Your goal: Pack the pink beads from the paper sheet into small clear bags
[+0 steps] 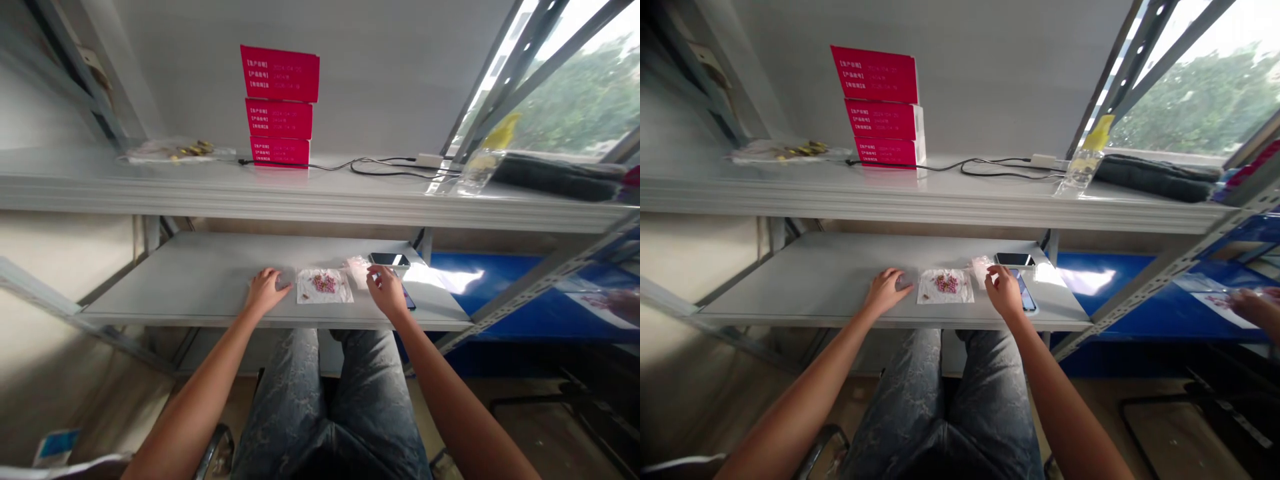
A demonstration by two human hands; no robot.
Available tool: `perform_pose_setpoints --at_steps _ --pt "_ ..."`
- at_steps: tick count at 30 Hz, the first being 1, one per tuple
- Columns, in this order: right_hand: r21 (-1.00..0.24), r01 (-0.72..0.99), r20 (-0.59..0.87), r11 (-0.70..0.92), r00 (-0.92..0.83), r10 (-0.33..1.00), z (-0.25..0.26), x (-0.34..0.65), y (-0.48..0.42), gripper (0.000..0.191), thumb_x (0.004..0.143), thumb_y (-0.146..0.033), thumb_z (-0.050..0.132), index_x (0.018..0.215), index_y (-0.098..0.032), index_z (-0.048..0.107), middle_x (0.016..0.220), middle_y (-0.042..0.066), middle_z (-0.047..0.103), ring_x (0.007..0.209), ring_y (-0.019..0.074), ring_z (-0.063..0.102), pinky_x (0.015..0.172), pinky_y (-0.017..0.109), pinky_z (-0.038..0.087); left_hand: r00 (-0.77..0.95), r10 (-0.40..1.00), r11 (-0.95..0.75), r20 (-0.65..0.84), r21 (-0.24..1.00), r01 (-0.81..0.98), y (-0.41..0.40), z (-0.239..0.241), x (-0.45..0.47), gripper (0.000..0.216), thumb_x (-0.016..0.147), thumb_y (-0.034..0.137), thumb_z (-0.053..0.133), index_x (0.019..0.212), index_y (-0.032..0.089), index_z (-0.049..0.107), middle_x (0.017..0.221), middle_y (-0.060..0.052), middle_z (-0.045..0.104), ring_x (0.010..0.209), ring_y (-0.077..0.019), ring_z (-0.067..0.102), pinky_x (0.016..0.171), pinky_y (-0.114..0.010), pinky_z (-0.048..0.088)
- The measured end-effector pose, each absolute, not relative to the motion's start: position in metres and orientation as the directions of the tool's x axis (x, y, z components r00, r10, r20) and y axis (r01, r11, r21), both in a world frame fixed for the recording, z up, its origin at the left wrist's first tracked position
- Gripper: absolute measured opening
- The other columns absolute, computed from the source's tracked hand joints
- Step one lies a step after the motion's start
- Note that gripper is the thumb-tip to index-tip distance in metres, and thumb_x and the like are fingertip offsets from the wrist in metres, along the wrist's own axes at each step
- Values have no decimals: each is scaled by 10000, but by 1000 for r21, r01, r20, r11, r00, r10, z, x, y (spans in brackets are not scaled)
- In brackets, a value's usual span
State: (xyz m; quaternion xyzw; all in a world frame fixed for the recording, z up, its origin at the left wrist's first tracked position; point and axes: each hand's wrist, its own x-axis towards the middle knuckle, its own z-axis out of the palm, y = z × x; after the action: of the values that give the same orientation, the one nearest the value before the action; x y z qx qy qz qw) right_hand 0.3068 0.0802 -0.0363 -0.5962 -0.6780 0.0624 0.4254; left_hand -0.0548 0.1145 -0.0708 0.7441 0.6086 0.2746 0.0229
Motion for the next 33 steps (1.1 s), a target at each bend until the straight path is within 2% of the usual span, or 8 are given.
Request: perform_pose_setpoints --at_steps 5,9,16,19,21,25,29,33 --pt "-637 668 437 386 -100 894 -50 276 57 219 922 -310 523 988 -196 697 1020 100 705 705 182 651 673 298 509 89 908 -270 409 409 872 115 -74 -55 309 875 382 672 1128 216 731 1222 -119 686 1125 -307 638 1010 -413 465" --pt "-637 630 430 444 -187 883 -59 260 54 197 924 -275 524 969 -201 701 996 82 706 701 174 646 705 303 514 65 896 -295 439 479 827 121 -76 -61 246 866 255 596 1051 210 751 1155 -106 720 1081 -277 665 1016 -381 484" --pt "-729 547 418 411 -121 901 -60 246 65 178 906 -274 553 952 -205 711 937 62 731 722 178 654 704 305 521 -112 821 -346 559 644 682 111 -54 -59 301 956 433 527 983 206 724 1124 -127 730 1081 -269 681 1014 -376 499" --pt "-848 403 338 345 -90 937 -54 240 61 195 900 -352 598 948 -199 708 924 64 730 730 183 652 626 289 522 -97 890 -361 445 819 447 93 -38 -46 352 945 519 566 994 197 699 997 -109 762 938 -254 721 885 -358 554" --pt "-932 252 232 259 -133 964 -50 235 53 277 906 -442 615 999 -196 701 925 69 718 701 174 635 551 269 509 -4 946 -313 324 917 246 78 -32 -33 399 928 564 583 1006 189 696 940 -101 772 852 -247 731 801 -350 576" --pt "-993 -2 113 117 -260 959 -48 228 33 436 861 -567 672 1095 -199 669 921 58 686 693 163 609 493 249 497 182 970 -182 162 978 102 49 -37 -5 428 900 573 625 1059 185 708 908 -83 770 752 -225 716 726 -344 584" --pt "-994 4 108 112 -248 963 -55 229 24 383 862 -580 675 887 -199 655 714 -3 605 575 129 532 483 237 448 303 950 -108 77 990 86 32 -53 12 392 878 556 661 1031 198 711 814 -39 731 618 -182 662 603 -310 557" --pt "-991 52 110 123 -205 973 -56 233 21 368 862 -550 680 761 -199 632 665 -17 575 549 122 498 522 247 431 287 957 -49 46 999 3 24 -64 16 396 902 577 620 1029 211 699 768 -27 696 563 -171 625 516 -294 518"
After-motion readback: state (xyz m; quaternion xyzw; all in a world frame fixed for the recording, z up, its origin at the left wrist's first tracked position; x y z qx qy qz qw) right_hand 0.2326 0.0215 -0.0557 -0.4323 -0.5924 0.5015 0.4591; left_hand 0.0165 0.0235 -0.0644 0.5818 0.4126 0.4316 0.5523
